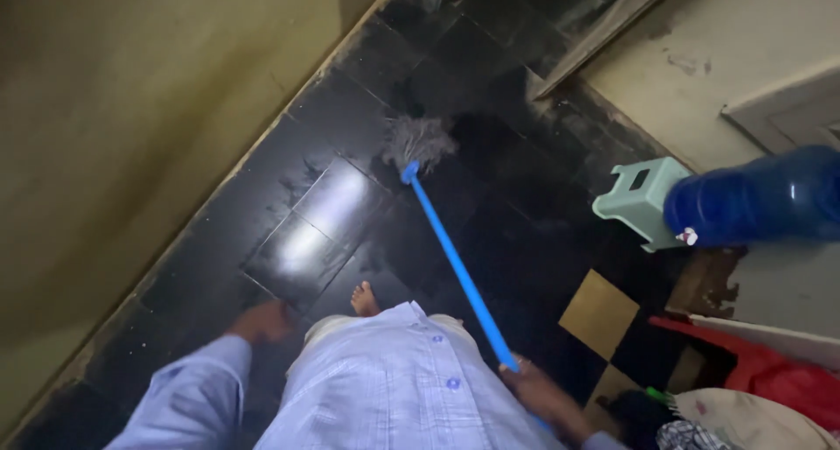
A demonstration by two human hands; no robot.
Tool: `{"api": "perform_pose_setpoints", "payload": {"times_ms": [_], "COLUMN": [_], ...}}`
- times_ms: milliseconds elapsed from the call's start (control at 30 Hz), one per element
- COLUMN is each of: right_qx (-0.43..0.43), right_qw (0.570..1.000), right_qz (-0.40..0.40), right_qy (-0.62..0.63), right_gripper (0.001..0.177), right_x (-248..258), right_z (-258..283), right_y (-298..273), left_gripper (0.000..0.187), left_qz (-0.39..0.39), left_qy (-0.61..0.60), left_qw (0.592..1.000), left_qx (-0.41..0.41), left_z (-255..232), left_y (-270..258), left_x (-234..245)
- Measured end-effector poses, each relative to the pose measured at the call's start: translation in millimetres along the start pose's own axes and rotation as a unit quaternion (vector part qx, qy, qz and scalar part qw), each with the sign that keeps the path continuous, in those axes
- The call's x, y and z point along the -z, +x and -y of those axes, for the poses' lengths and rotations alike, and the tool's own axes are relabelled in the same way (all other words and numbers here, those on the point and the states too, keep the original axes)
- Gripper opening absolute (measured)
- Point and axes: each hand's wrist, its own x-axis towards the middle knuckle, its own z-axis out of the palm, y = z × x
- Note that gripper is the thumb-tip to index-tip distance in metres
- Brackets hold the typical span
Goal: Mop the tiled floor using a long-handled mop.
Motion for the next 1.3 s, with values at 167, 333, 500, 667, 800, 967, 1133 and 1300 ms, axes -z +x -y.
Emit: {"api": "perform_pose_setpoints", "payload": {"times_ms": [167,333,500,667,800,967,1133,1300], "right_qx": [0.034,-0.069,-0.038,-0.008,0.001,0.022,0.135,0.133], "right_qw": [0.997,0.981,0.987,0.994,0.997,0.999,0.968,0.986], "right_qz": [-0.019,0.003,-0.001,0.001,0.001,-0.023,-0.052,0.076], "right_qy": [0.066,0.182,0.157,0.111,0.073,-0.029,-0.203,0.068], "right_gripper": [0.041,0.036,0.036,0.035,0.040,0.035,0.033,0.043], "right_x": [-41,-39,-29,-15,-7,-5,12,38], "right_z": [7,134,177,199,158,88,-53,-202], "right_y": [50,69,158,199,176,97,71,43], "left_gripper": [0.063,0.052,0.052,0.058,0.054,0.053,0.050,0.046], "left_qz": [-0.068,-0.130,-0.015,0.023,0.007,-0.018,-0.018,-0.076], "left_qy": [-0.092,-0.193,-0.125,-0.124,-0.213,-0.168,-0.043,0.008], "left_qw": [0.993,0.972,0.982,0.967,0.955,0.979,0.998,0.997], "left_qx": [0.009,-0.020,0.139,0.223,0.205,0.118,-0.042,-0.027], "left_z": [-48,-46,-11,42,32,-18,-125,-267], "left_y": [-4,-45,-118,-180,-200,-134,-54,-45], "left_x": [100,85,-5,-106,-149,-159,-94,4]}}
